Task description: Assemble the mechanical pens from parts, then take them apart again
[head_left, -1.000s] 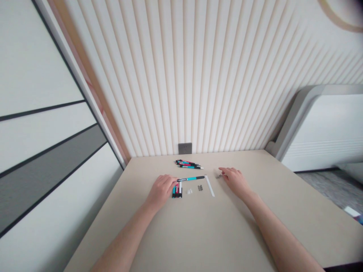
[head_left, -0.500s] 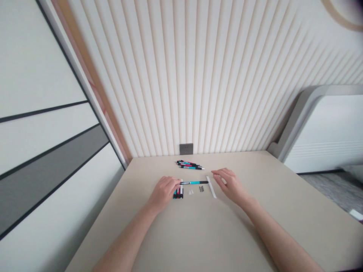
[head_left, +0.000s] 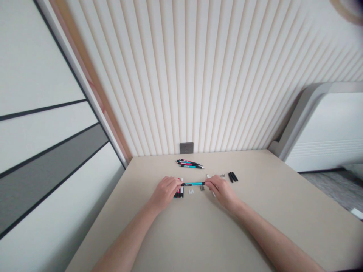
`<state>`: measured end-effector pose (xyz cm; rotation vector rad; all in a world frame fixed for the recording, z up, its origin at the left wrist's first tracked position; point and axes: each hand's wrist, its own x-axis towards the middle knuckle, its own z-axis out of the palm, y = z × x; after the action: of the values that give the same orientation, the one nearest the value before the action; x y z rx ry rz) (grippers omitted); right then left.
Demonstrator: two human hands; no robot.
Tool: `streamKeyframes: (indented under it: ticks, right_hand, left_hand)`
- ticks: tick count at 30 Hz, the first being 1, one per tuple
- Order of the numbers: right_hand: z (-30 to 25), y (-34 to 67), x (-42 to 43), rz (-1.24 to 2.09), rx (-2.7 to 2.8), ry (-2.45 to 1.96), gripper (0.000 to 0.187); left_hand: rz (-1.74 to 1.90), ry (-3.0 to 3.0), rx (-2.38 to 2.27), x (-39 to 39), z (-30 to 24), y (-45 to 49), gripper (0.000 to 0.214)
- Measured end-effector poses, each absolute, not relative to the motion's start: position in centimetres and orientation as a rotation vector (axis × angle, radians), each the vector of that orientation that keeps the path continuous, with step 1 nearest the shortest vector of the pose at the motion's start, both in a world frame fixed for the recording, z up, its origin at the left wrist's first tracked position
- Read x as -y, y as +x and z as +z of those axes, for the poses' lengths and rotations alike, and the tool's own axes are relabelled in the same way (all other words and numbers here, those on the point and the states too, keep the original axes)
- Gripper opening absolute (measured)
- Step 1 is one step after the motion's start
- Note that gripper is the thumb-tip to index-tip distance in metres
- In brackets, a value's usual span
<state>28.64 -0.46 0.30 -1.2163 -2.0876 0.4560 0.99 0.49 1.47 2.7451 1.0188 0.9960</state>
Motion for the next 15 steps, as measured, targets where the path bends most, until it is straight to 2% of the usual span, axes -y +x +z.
streamKeyframes:
  ticks: [15]
  right_hand:
    - [0.37,27.77,1.22,0.580,2.018,-1.261,0.039]
  left_hand:
    - [0.952,2.742,-1.092,-0.56,1.20,0.96,0.020]
